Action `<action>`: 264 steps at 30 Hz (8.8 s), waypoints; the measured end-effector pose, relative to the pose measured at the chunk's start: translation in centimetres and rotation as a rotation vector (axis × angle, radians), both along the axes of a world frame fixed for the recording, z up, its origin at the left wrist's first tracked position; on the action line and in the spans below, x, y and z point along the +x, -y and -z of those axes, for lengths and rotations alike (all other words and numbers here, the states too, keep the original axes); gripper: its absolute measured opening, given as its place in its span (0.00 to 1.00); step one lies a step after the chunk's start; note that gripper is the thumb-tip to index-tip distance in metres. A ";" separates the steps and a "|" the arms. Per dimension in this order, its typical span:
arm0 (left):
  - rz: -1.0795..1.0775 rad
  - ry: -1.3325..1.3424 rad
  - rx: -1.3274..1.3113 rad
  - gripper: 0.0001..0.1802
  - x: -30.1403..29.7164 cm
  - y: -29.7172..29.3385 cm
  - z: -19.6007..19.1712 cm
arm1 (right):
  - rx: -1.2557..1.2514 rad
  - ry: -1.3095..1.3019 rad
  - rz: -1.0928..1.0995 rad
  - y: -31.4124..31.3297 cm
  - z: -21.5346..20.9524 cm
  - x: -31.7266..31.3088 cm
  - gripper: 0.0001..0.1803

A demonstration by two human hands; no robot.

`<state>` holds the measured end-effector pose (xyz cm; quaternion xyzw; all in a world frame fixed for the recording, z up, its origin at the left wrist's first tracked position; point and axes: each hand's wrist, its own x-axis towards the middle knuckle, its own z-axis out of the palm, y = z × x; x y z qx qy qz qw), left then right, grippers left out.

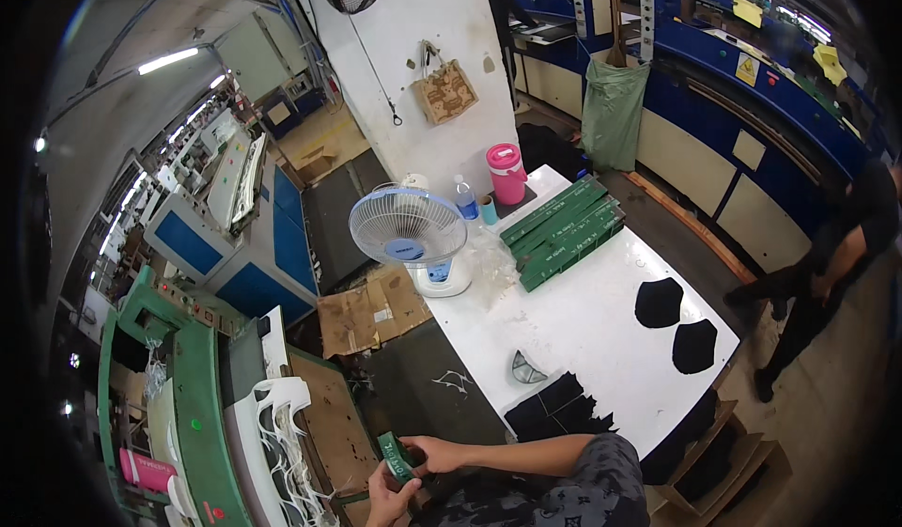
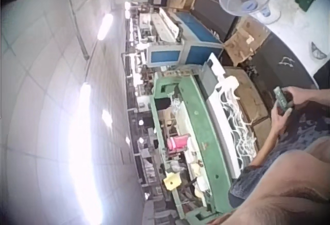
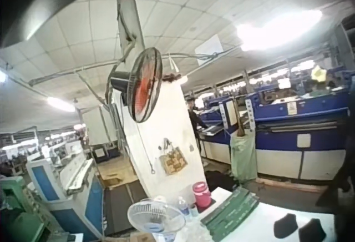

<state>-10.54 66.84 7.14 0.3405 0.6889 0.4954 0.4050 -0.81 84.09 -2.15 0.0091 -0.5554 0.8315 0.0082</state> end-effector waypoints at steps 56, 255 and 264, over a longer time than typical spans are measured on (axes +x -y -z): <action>0.005 -0.139 -0.042 0.40 0.9 -1.3 -4.6 | 0.291 0.069 0.310 -0.7 -8.2 -0.7 0.15; -1.346 -0.724 -0.945 0.22 -32.8 19.4 7.7 | 1.163 -0.768 -0.823 21.5 1.1 -59.9 0.18; -1.384 -0.306 -0.648 0.26 -33.5 25.5 0.5 | 1.031 -0.573 -1.469 18.3 -5.3 -62.1 0.16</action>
